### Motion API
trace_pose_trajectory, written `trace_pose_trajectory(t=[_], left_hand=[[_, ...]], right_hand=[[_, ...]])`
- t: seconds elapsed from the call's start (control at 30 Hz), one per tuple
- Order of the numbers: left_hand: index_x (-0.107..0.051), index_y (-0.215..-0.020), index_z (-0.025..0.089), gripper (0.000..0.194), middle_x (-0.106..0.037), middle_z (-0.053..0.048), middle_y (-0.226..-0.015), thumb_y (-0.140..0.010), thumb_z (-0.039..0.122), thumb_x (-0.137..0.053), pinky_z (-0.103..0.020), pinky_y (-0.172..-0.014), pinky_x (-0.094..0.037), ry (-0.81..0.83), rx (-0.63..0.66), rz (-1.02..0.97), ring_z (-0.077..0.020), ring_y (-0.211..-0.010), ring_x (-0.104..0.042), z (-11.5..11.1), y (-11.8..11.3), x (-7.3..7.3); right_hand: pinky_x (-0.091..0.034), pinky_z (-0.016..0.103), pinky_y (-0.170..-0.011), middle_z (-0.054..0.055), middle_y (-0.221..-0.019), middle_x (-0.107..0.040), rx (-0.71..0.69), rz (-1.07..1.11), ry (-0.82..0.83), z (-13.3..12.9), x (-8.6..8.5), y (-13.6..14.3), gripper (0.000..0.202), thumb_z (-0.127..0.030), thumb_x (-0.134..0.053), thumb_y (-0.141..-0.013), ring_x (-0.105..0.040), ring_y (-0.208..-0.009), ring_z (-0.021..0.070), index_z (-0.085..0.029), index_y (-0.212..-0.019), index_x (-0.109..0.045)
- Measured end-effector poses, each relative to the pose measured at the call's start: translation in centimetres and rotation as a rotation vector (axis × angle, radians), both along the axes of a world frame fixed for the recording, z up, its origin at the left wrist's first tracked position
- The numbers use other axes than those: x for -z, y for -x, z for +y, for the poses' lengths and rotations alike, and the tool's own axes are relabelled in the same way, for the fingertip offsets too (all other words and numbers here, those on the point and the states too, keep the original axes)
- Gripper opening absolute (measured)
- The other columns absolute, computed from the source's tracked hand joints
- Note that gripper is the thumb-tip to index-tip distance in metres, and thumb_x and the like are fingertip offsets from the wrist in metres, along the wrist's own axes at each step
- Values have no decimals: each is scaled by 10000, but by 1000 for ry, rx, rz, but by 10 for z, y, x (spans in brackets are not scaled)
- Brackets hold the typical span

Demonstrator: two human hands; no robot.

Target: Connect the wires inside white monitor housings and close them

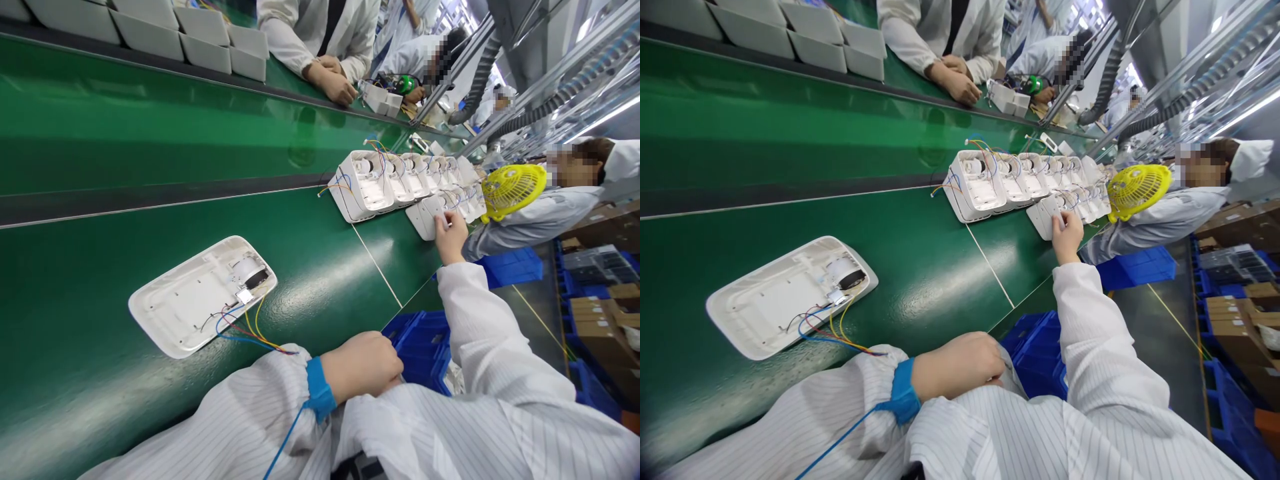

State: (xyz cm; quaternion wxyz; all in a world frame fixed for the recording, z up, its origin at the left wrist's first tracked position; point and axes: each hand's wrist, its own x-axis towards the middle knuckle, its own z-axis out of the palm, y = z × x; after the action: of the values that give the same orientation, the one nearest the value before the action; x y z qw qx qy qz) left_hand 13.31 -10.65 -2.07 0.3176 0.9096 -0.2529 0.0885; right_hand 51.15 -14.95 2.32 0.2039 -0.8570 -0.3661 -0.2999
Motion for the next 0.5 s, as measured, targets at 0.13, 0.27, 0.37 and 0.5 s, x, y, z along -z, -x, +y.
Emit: trace_pose_trajectory(t=[0.13, 0.27, 0.37, 0.5], left_hand=[[-675, -688, 159, 210, -729, -47, -735, -880, 224, -622, -312, -663, -472, 31, -1, -24, -198, -726, -671, -1, 0, 2], [-682, -710, 156, 197, -732, -45, -755, -885, 229, -630, -313, -668, -470, -3, 0, -2, -199, -745, -673, 0, 0, 0], [-690, -731, 154, 192, -735, -43, -766, -889, 248, -635, -321, -682, -479, -21, 9, 14, -210, -768, -681, 0, 0, 0], [-690, -720, 156, 200, -732, -39, -751, -892, 240, -630, -320, -675, -475, -13, 2, 1, -204, -751, -677, -1, 0, 1]], right_hand=[[-466, 426, -917, 128, -974, -660, -9, -26, 22, -2, 3, -3, 218, -346, -530, -880, -583, -943, 265, -168, -977, -609], [-451, 452, -950, 142, -1017, -645, -29, -43, 58, -3, 4, -6, 288, -368, -601, -833, -570, -994, 287, -161, -1033, -599], [-451, 462, -952, 146, -1021, -632, -38, -46, 82, -2, 4, -9, 323, -383, -614, -821, -562, -993, 290, -153, -1047, -592], [-450, 457, -947, 146, -1006, -615, -43, -50, 96, 2, 2, -10, 293, -382, -559, -854, -551, -982, 281, -148, -1027, -585]])
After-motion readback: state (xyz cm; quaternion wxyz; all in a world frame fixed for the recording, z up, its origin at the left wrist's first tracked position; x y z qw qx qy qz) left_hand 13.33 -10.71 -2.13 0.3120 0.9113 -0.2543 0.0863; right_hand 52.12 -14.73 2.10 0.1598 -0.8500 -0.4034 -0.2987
